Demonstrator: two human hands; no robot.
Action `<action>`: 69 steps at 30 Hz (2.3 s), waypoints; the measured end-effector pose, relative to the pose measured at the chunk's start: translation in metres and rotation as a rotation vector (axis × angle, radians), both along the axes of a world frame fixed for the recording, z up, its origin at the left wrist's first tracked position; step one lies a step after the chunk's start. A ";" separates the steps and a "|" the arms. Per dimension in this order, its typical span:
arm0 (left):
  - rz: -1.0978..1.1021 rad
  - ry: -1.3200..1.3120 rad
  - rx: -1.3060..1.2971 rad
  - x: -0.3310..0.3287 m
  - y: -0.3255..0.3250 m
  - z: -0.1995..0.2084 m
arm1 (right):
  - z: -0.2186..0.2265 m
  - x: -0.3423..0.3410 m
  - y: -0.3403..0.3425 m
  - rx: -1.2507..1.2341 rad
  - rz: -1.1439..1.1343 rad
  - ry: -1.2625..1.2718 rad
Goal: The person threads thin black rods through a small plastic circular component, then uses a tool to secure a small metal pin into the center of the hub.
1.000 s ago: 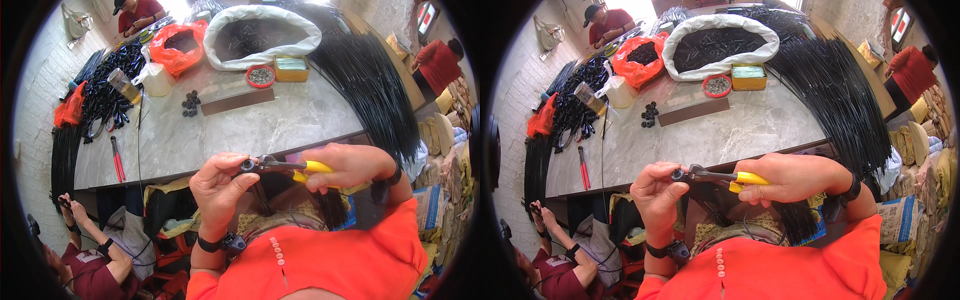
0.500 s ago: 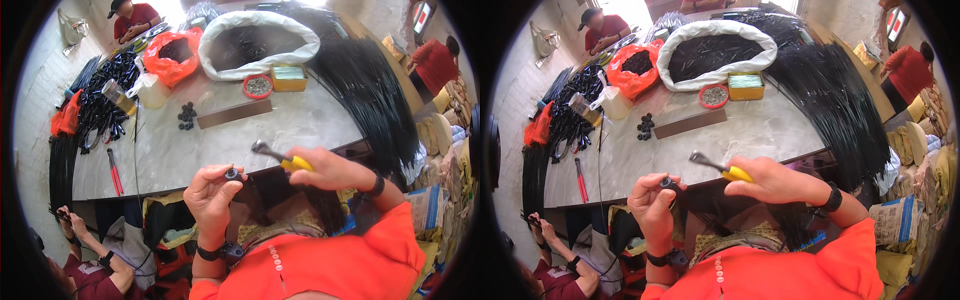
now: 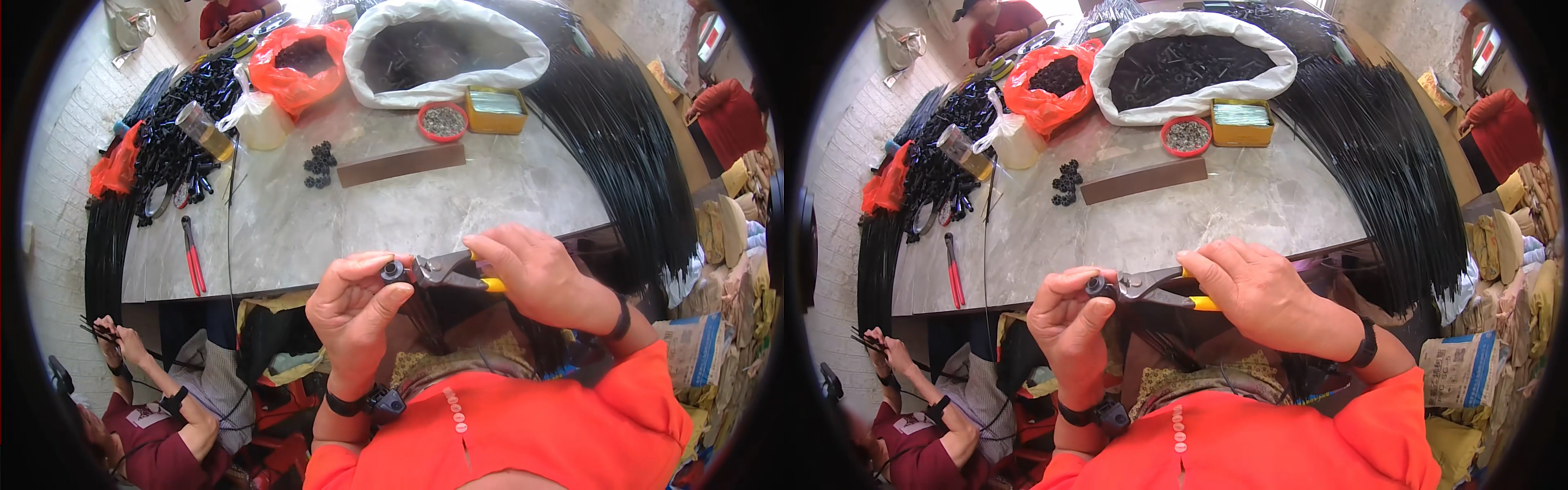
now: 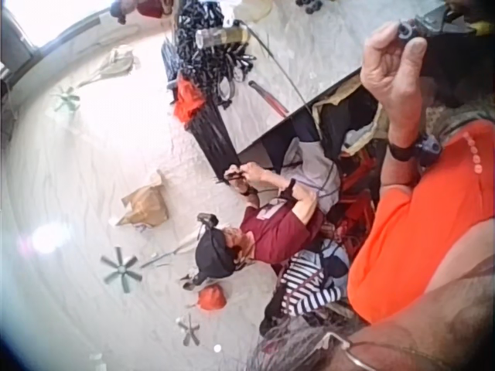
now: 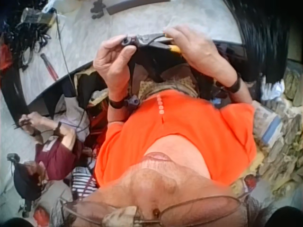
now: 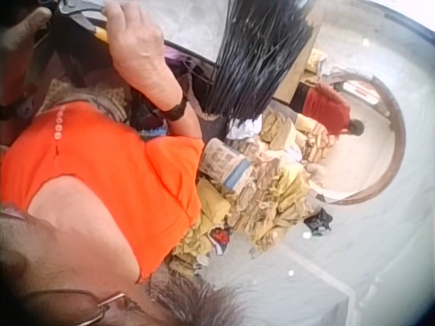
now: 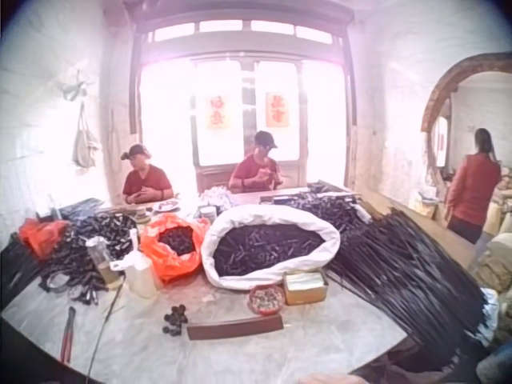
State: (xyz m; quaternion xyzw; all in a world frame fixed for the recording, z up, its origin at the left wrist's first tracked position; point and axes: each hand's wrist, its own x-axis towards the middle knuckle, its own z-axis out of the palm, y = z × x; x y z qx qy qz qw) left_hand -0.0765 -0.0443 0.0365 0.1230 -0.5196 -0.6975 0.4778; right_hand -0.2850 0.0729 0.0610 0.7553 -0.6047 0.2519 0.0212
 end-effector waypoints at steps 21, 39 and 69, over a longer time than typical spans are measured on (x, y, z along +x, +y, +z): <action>0.030 0.006 -0.025 0.006 0.023 0.009 | -0.004 0.014 0.017 -0.080 -0.041 0.073; 0.076 -0.043 -0.036 0.000 0.019 0.006 | -0.021 0.008 0.005 -0.212 -0.084 0.132; 0.043 -0.057 0.063 -0.009 -0.032 -0.018 | -0.048 -0.104 -0.146 0.120 -0.294 0.039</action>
